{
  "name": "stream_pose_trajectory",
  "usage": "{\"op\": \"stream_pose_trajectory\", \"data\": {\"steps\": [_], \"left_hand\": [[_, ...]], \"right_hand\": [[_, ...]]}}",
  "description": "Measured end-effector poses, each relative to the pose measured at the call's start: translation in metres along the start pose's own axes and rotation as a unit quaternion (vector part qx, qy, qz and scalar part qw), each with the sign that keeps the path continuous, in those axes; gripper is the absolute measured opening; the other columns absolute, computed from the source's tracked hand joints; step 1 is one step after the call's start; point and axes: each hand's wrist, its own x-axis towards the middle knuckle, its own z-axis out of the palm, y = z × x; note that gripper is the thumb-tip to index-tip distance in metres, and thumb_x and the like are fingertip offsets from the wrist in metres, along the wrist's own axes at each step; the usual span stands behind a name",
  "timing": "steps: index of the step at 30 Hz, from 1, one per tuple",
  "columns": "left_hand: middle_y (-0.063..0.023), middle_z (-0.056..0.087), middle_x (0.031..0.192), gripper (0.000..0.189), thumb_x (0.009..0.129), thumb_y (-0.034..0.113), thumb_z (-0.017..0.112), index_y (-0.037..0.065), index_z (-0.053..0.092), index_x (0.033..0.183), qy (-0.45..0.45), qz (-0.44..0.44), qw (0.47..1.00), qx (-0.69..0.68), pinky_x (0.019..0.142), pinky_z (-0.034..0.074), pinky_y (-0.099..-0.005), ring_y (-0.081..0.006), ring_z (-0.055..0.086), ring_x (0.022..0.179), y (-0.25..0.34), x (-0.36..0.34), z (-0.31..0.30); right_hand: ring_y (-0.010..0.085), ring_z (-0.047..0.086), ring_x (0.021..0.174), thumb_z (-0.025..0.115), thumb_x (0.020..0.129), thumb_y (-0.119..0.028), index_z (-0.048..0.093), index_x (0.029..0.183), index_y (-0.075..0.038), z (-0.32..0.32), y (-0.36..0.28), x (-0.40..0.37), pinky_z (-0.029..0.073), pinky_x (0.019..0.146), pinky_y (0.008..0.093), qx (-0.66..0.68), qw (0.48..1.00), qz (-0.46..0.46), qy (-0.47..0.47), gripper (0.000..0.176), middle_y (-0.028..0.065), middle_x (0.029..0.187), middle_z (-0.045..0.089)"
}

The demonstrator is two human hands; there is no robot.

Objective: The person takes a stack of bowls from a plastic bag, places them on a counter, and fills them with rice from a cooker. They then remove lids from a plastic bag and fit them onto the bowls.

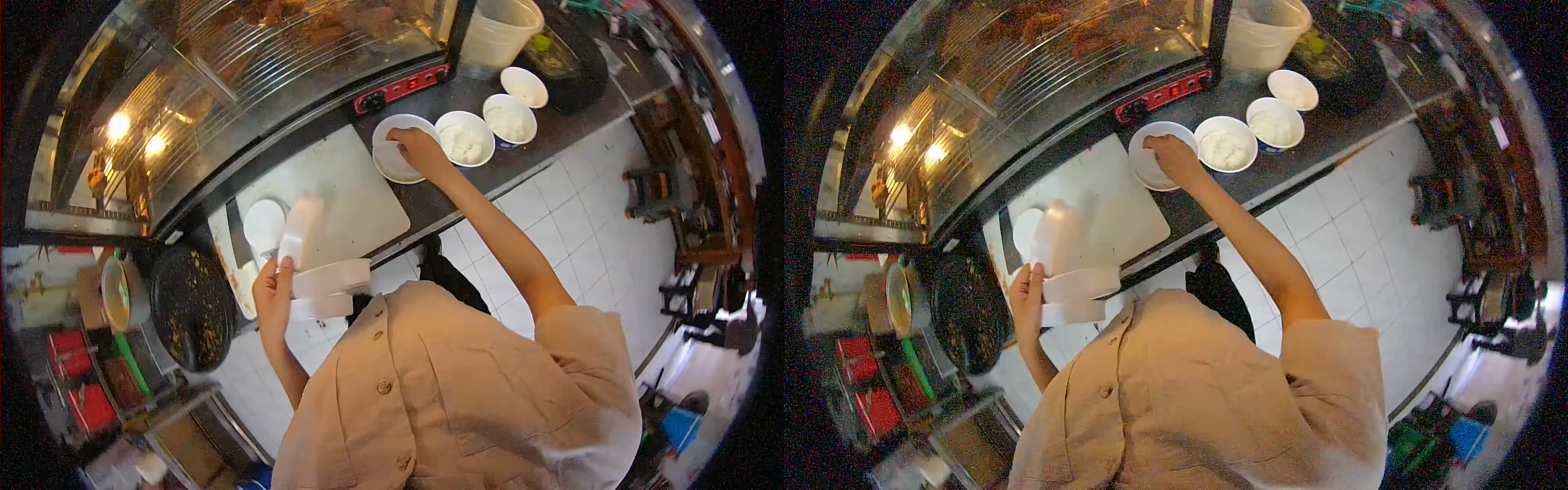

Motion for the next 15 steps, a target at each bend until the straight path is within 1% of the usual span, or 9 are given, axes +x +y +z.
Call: {"op": "stream_pose_trajectory", "data": {"steps": [3, 4, 5, 6, 7, 9, 10, 13, 15], "left_hand": [[0.008, 0.033, 0.053, 0.033, 0.089, 0.029, 0.054, 0.007, 0.048, 0.066, 0.025, -0.017, 0.999, 0.018, 0.042, 0.018, -0.0215, -0.002, 0.026, 0.048, 0.006, -0.016, 0.026], [0.0077, 0.032, 0.052, 0.033, 0.089, 0.029, 0.054, 0.006, 0.048, 0.066, 0.038, -0.023, 0.999, 0.02, 0.042, 0.019, -0.0216, -0.0023, 0.026, 0.048, 0.004, -0.02, 0.032], [0.0075, 0.031, 0.052, 0.033, 0.089, 0.029, 0.054, 0.006, 0.048, 0.066, 0.051, -0.027, 0.998, 0.021, 0.042, 0.019, -0.0218, -0.0025, 0.026, 0.048, 0.004, -0.023, 0.038], [0.0052, 0.032, 0.049, 0.033, 0.089, 0.03, 0.054, 0.005, 0.05, 0.068, 0.067, -0.051, 0.996, 0.027, 0.042, 0.019, -0.0228, -0.0034, 0.027, 0.047, 0.006, -0.026, 0.044], [0.0036, 0.034, 0.048, 0.032, 0.088, 0.03, 0.055, 0.005, 0.051, 0.068, 0.077, -0.052, 0.994, 0.063, 0.042, 0.021, -0.0237, -0.0051, 0.029, 0.045, 0.011, -0.031, 0.05], [0.0002, 0.037, 0.046, 0.032, 0.087, 0.031, 0.056, 0.004, 0.053, 0.07, 0.092, -0.05, 0.985, 0.138, 0.041, 0.023, -0.0254, -0.0084, 0.033, 0.042, 0.028, -0.031, 0.061], [-0.0015, 0.041, 0.046, 0.031, 0.086, 0.032, 0.057, 0.005, 0.054, 0.071, 0.084, -0.026, 0.977, 0.196, 0.04, 0.026, -0.0267, -0.0113, 0.036, 0.041, 0.037, -0.031, 0.067], [-0.0057, 0.05, 0.049, 0.028, 0.083, 0.033, 0.059, 0.007, 0.056, 0.075, 0.04, 0.063, 0.937, 0.341, 0.04, 0.033, -0.0301, -0.0194, 0.046, 0.04, 0.058, -0.025, 0.084], [-0.0069, 0.054, 0.052, 0.026, 0.082, 0.034, 0.059, 0.009, 0.057, 0.076, -0.004, 0.137, 0.905, 0.403, 0.04, 0.037, -0.0321, -0.0239, 0.051, 0.042, 0.065, -0.017, 0.095]], "right_hand": [[0.0333, 0.058, 0.084, 0.055, 0.072, 0.0, 0.058, 0.094, -0.005, 0.026, 0.023, 0.002, 0.046, 0.072, 0.0421, -0.033, 0.997, -0.05, -0.052, 0.023, 0.0182, 0.089, 0.061], [0.0329, 0.059, 0.085, 0.05, 0.077, -0.006, 0.059, 0.099, -0.009, 0.056, 0.045, 0.007, 0.047, 0.074, 0.0418, -0.043, 0.995, -0.033, -0.078, 0.024, 0.018, 0.09, 0.062], [0.0328, 0.058, 0.086, 0.05, 0.076, -0.004, 0.059, 0.097, -0.008, 0.049, 0.041, 0.007, 0.046, 0.075, 0.0416, -0.034, 0.996, -0.046, -0.063, 0.023, 0.0181, 0.089, 0.061], [0.0328, 0.058, 0.087, 0.051, 0.074, -0.002, 0.059, 0.095, -0.007, 0.035, 0.031, 0.002, 0.046, 0.075, 0.0414, -0.023, 0.997, -0.058, -0.049, 0.023, 0.0182, 0.089, 0.061], [0.0327, 0.057, 0.088, 0.051, 0.073, 0.0, 0.059, 0.093, -0.006, 0.029, 0.026, -0.005, 0.046, 0.076, 0.0412, -0.01, 0.997, -0.065, -0.037, 0.022, 0.0183, 0.088, 0.061], [0.0319, 0.056, 0.091, 0.053, 0.073, -0.001, 0.059, 0.094, -0.005, 0.043, 0.036, -0.002, 0.046, 0.078, 0.0399, -0.015, 0.996, -0.058, -0.061, 0.022, 0.0169, 0.091, 0.061], [0.0315, 0.056, 0.092, 0.054, 0.073, -0.002, 0.06, 0.094, -0.005, 0.05, 0.043, -0.002, 0.046, 0.079, 0.0393, -0.019, 0.996, -0.052, -0.071, 0.022, 0.0162, 0.092, 0.061], [0.0315, 0.058, 0.089, 0.057, 0.076, -0.007, 0.059, 0.1, -0.002, 0.021, 0.036, 0.007, 0.045, 0.082, 0.0391, 0.091, 0.981, -0.157, 0.064, 0.025, 0.016, 0.094, 0.062], [0.0312, 0.057, 0.093, 0.06, 0.075, -0.008, 0.059, 0.1, -0.002, -0.053, -0.012, 0.013, 0.043, 0.085, 0.0385, 0.252, 0.961, -0.087, -0.069, 0.026, 0.0162, 0.097, 0.061]]}}
